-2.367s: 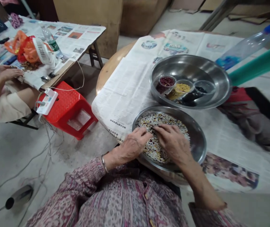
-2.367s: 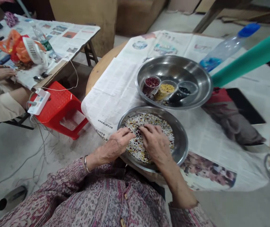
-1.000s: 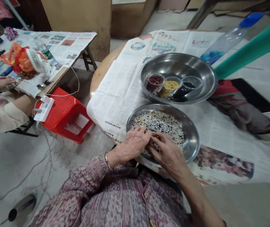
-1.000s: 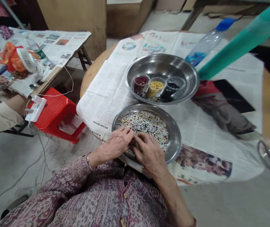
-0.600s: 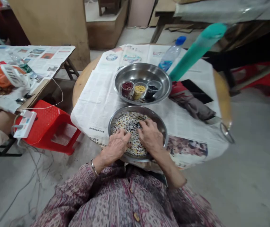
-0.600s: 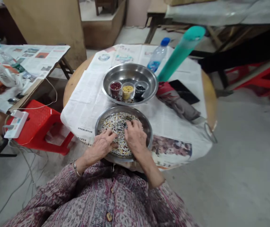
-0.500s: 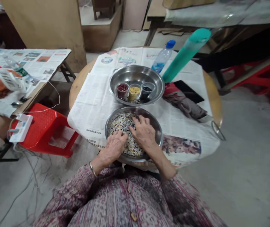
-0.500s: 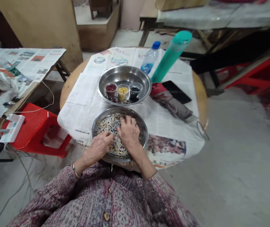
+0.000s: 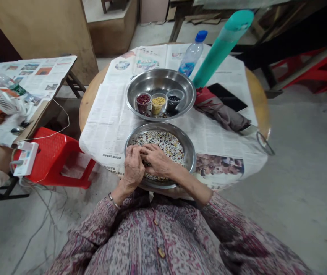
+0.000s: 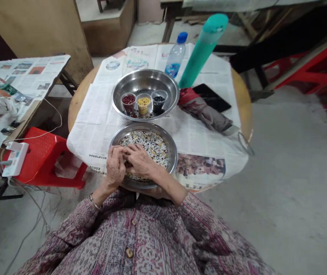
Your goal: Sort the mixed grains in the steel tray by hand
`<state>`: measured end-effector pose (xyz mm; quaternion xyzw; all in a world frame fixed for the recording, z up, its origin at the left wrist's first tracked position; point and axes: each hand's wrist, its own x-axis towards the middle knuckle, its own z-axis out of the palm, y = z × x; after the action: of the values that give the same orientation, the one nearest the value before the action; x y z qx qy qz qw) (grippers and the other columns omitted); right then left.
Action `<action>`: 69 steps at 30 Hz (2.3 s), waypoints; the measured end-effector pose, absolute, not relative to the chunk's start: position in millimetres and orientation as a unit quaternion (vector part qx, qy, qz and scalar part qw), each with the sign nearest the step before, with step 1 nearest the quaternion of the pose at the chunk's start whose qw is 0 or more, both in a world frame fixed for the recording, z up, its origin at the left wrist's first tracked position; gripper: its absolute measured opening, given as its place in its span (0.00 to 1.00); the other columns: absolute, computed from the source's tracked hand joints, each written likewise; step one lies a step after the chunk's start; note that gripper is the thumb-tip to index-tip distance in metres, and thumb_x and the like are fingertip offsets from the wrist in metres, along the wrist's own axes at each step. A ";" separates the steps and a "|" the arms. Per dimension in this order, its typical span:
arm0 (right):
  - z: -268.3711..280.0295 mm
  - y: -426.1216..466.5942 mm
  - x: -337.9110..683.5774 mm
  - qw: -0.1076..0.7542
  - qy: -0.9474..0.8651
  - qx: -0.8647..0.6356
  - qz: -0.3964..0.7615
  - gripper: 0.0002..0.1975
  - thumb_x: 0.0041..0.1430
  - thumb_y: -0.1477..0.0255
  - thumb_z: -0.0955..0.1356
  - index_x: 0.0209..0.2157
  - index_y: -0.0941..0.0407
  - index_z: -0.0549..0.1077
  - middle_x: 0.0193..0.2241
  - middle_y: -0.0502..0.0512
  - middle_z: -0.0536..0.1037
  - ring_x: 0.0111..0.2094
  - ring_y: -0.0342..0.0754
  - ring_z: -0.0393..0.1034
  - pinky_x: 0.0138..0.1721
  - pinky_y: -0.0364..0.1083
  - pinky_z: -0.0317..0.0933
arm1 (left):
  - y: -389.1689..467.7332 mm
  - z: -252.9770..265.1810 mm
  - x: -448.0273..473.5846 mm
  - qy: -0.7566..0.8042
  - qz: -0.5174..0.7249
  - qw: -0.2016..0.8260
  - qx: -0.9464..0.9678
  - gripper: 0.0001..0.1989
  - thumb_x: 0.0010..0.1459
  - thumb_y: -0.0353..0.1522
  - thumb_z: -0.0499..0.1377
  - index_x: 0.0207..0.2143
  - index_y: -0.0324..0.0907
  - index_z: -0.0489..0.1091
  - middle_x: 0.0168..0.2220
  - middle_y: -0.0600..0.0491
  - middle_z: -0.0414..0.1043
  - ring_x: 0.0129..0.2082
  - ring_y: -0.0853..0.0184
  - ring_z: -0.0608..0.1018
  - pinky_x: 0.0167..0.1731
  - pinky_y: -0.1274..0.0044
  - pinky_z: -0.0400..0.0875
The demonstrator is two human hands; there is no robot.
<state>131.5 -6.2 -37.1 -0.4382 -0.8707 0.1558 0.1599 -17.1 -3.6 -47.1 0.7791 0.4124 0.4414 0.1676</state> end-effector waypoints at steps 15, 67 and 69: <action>-13.1 -77.0 147.2 0.038 -0.834 -0.490 0.252 0.11 0.60 0.81 0.65 0.39 0.55 0.77 0.36 0.56 0.79 0.40 0.49 0.72 0.41 0.45 0.64 | -2.5 -45.1 -16.6 0.399 0.410 0.156 0.805 0.16 0.61 0.17 0.45 0.42 0.43 0.63 0.39 0.50 0.68 0.42 0.62 0.71 0.46 0.68 0.70; -19.8 -63.0 148.8 0.157 -0.819 -0.493 0.250 0.09 0.64 0.77 0.64 0.42 0.55 0.75 0.40 0.56 0.76 0.43 0.49 0.70 0.44 0.47 0.65 | -4.8 -43.6 -19.6 0.408 0.424 0.151 0.794 0.13 0.68 0.23 0.46 0.47 0.41 0.67 0.46 0.47 0.71 0.50 0.62 0.72 0.53 0.66 0.67; -20.5 -67.8 143.3 0.137 -0.837 -0.474 0.237 0.10 0.64 0.78 0.64 0.41 0.54 0.76 0.38 0.55 0.76 0.42 0.49 0.69 0.44 0.48 0.65 | -4.5 -44.0 -19.4 0.408 0.421 0.151 0.796 0.13 0.68 0.23 0.46 0.48 0.41 0.67 0.46 0.47 0.71 0.50 0.62 0.72 0.53 0.66 0.67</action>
<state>143.3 -67.8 -20.5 -0.4737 -0.8371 0.2371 0.1368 -19.4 -4.5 -44.0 0.7955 0.4085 0.4213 0.1511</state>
